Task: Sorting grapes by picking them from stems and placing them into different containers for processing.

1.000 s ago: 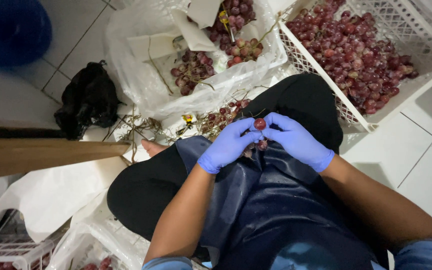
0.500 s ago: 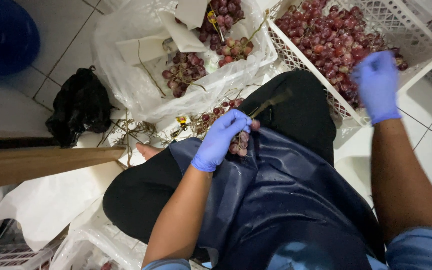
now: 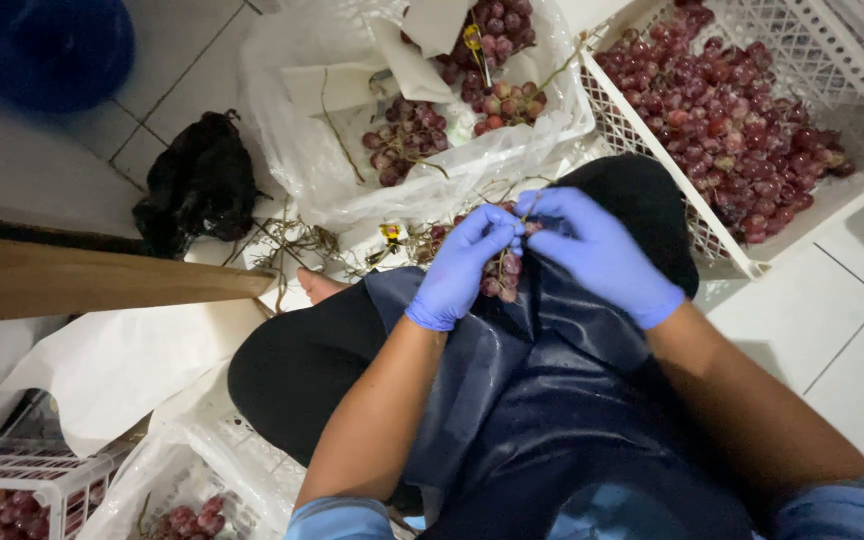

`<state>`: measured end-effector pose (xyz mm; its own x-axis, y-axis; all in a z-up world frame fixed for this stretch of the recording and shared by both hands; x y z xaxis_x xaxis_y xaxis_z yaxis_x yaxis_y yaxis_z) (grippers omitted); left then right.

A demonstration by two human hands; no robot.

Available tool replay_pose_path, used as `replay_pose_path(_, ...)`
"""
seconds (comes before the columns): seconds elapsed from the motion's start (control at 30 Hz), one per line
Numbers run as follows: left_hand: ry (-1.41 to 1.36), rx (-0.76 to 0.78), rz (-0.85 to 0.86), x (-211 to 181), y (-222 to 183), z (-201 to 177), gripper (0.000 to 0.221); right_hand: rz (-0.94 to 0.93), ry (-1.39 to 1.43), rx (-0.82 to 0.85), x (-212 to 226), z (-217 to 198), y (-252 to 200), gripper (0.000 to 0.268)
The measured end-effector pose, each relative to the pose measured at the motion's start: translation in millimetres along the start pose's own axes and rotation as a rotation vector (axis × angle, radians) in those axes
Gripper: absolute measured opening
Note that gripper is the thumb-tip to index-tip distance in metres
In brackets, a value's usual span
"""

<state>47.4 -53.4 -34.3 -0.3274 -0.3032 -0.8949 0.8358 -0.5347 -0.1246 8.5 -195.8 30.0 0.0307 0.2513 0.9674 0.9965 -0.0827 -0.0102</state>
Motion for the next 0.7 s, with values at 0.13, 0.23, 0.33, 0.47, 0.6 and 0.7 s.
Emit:
replay_pose_path(0.13,0.112,-0.01,-0.026,5,1,-6,0.006,0.079,-0.154,-0.023,-7,17,5,0.012)
replay_pose_path(0.23,0.211,0.014,-0.039,-11,-7,3,0.006,0.007,-0.307,-0.023,-3,12,7,0.003)
replay_pose_path(0.33,0.237,0.032,-0.059,0,-1,2,0.006,-0.064,-0.371,-0.004,-4,2,8,0.011)
replay_pose_path(0.47,0.191,-0.033,-0.06,-34,-12,7,0.008,0.049,-0.242,-0.126,-33,-31,10,0.019)
replay_pose_path(0.6,-0.008,-0.19,-0.115,-27,-8,-5,0.007,0.148,-0.197,-0.239,-80,-107,12,0.023)
replay_pose_path(0.7,-0.397,-0.21,-0.285,11,9,-26,0.013,0.338,-0.016,-0.403,-90,-155,1,0.02)
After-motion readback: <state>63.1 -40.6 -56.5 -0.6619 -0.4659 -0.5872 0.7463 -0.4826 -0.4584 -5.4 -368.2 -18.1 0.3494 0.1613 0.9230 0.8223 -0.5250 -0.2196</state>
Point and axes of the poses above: each hand's wrist, its own y-axis towards the middle knuckle, its own z-axis out of the palm, x = y × z, the point moved 6 cm from there along y, towards the middle knuckle, and after that the axes turned 6 degrees about y, right-handed, at the moved point
